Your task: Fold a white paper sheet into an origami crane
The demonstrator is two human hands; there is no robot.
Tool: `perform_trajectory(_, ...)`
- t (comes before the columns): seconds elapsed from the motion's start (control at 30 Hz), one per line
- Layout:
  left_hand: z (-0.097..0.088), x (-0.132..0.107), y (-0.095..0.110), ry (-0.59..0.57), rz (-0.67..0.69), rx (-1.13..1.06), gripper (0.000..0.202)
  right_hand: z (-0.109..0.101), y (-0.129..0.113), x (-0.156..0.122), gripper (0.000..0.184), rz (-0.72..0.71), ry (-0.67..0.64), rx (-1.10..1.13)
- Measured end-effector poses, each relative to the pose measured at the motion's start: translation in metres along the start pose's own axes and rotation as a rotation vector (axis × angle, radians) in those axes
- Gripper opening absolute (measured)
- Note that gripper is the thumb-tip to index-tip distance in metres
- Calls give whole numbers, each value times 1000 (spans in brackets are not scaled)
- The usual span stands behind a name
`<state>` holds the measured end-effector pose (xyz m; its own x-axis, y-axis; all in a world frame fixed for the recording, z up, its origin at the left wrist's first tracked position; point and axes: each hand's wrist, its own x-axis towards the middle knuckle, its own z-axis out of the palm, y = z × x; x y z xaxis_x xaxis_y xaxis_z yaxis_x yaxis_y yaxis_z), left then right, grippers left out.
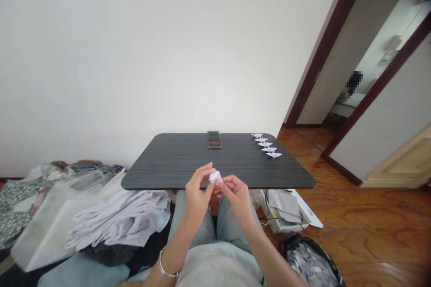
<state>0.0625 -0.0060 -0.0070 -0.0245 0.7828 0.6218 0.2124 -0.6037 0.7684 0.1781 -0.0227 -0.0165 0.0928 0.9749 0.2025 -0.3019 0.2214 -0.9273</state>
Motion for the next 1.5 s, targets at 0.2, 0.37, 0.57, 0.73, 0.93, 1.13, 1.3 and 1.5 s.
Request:
perform_trajectory(0.2, 1, -1, -4, -29, -72, 42, 30, 1, 2, 0, 29, 26, -17, 18)
perform_trajectory(0.37, 1, 3, -1, -26, -118, -28, 27, 0, 2, 0, 31, 70, -47, 45)
perform_trajectory(0.57, 2, 6, 2, -6, -203, -181, 19, -1, 6, 2, 32, 110, -123, 53)
perform_trajectory(0.73, 1, 7, -1, -37, -318, -300, 28, -1, 9, 3, 32, 121, -184, 46)
perform_trajectory(0.93, -1, 10, 0, -88, -425, -372, 27, -3, 11, 5, 31, 102, -193, -51)
perform_trajectory(1.13, -3, 12, 2, -105, -494, -358, 22, -4, 11, 5, 23, 51, -190, -147)
perform_trajectory(1.3, -3, 11, 0, -95, -502, -296, 21, -8, 13, 5, 13, -97, -3, -285)
perform_trajectory(1.5, -3, 10, 0, -135, -501, -221, 21, -14, 13, 6, 8, -356, 96, -556)
